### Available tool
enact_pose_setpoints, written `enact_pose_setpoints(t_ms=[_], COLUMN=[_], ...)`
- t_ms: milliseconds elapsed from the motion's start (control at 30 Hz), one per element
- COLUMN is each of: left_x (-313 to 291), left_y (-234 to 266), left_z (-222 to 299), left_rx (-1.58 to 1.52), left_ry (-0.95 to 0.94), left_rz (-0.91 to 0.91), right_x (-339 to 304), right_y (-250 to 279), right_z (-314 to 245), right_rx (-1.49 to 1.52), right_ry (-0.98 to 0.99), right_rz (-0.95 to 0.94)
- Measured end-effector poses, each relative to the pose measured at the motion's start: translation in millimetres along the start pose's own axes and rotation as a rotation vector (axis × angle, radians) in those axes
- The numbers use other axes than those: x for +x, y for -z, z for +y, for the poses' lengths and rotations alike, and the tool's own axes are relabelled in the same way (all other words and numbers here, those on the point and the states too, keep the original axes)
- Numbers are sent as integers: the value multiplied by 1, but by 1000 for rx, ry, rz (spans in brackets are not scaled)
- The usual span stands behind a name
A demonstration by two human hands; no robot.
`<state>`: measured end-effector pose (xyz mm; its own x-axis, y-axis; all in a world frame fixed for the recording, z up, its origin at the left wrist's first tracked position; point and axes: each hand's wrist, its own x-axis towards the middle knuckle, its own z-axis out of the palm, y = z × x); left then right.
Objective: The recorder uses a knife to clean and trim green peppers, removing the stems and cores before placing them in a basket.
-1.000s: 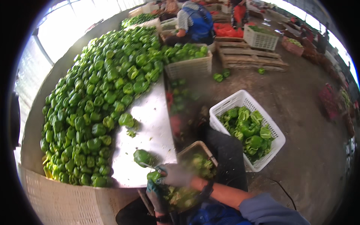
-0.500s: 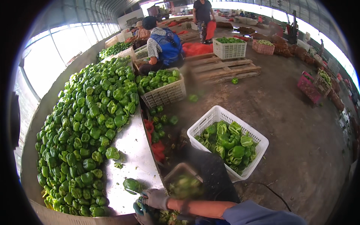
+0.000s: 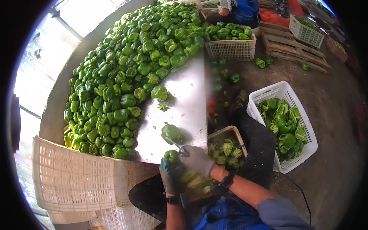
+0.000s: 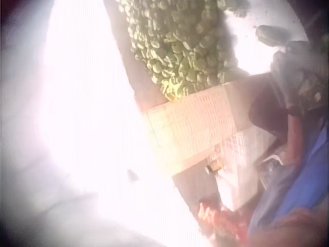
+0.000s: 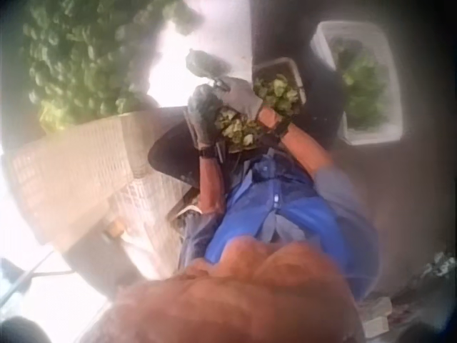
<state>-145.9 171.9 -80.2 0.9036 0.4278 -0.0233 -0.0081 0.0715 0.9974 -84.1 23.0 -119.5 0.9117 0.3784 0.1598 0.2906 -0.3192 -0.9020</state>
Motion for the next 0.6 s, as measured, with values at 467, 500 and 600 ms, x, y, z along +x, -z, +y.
enact_pose_setpoints(t_ms=[467,500,600], left_x=[-7,-9,-14], left_y=[-16,-24,-26], left_z=[3,12,50], left_rx=[74,52,31], left_ry=[30,21,286], left_rz=[109,24,-12], right_x=[-36,-37,-31], right_y=[-12,-5,11], right_z=[-14,-14,-34], right_rx=[-209,-206,-139], right_ry=[127,100,-17], right_rz=[-39,-64,-167])
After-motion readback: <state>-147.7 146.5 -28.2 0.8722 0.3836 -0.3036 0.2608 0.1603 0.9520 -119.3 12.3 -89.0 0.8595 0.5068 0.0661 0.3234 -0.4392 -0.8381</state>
